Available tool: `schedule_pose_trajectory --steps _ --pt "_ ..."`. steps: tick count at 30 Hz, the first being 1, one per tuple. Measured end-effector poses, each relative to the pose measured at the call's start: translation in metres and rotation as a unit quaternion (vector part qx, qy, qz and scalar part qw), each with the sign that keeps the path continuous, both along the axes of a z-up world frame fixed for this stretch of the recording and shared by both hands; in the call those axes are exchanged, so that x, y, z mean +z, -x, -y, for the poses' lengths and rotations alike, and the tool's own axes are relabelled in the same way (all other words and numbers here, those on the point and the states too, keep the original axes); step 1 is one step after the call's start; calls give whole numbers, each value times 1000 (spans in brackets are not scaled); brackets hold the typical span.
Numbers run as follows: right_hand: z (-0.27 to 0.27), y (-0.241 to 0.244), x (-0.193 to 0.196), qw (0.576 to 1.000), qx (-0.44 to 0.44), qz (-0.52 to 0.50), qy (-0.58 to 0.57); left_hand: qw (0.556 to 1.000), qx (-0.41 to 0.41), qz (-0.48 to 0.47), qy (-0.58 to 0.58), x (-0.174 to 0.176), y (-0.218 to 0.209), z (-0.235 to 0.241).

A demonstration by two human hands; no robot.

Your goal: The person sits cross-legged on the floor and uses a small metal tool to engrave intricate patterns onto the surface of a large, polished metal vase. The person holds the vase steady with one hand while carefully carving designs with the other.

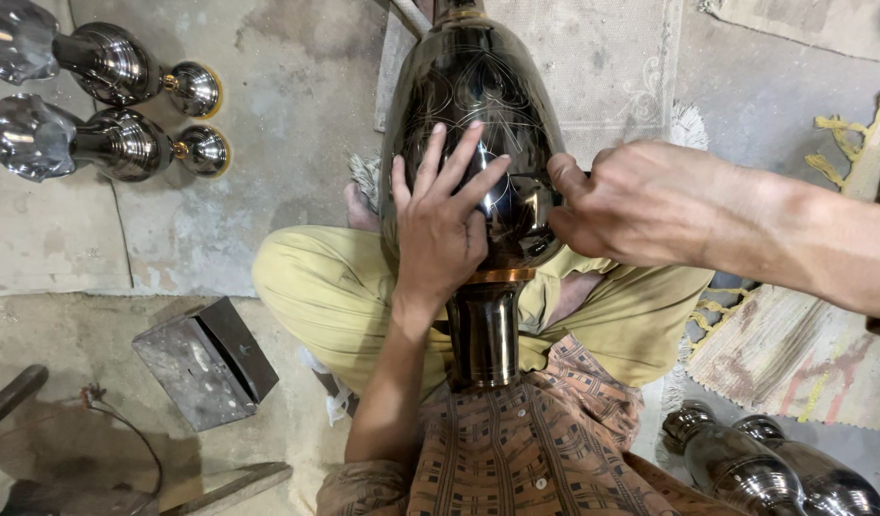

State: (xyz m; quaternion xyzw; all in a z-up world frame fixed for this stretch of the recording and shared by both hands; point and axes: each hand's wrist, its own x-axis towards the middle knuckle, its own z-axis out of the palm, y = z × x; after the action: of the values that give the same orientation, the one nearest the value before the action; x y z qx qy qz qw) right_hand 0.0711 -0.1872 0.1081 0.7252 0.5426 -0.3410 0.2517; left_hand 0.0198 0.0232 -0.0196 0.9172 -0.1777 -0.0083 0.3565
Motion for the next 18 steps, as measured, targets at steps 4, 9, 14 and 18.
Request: schedule_pose_trajectory --steps 4,9,14,18 --pt "6 1 -3 999 26 9 -39 1000 -23 13 -12 7 -5 1" --pt "6 4 -6 1000 -6 -17 17 999 -38 30 -20 9 -7 1" --pt "7 -1 -7 998 -20 -28 45 998 -41 33 -24 7 -7 2" --pt "8 -9 -8 996 -91 -9 3 999 -36 31 -20 6 -7 2"
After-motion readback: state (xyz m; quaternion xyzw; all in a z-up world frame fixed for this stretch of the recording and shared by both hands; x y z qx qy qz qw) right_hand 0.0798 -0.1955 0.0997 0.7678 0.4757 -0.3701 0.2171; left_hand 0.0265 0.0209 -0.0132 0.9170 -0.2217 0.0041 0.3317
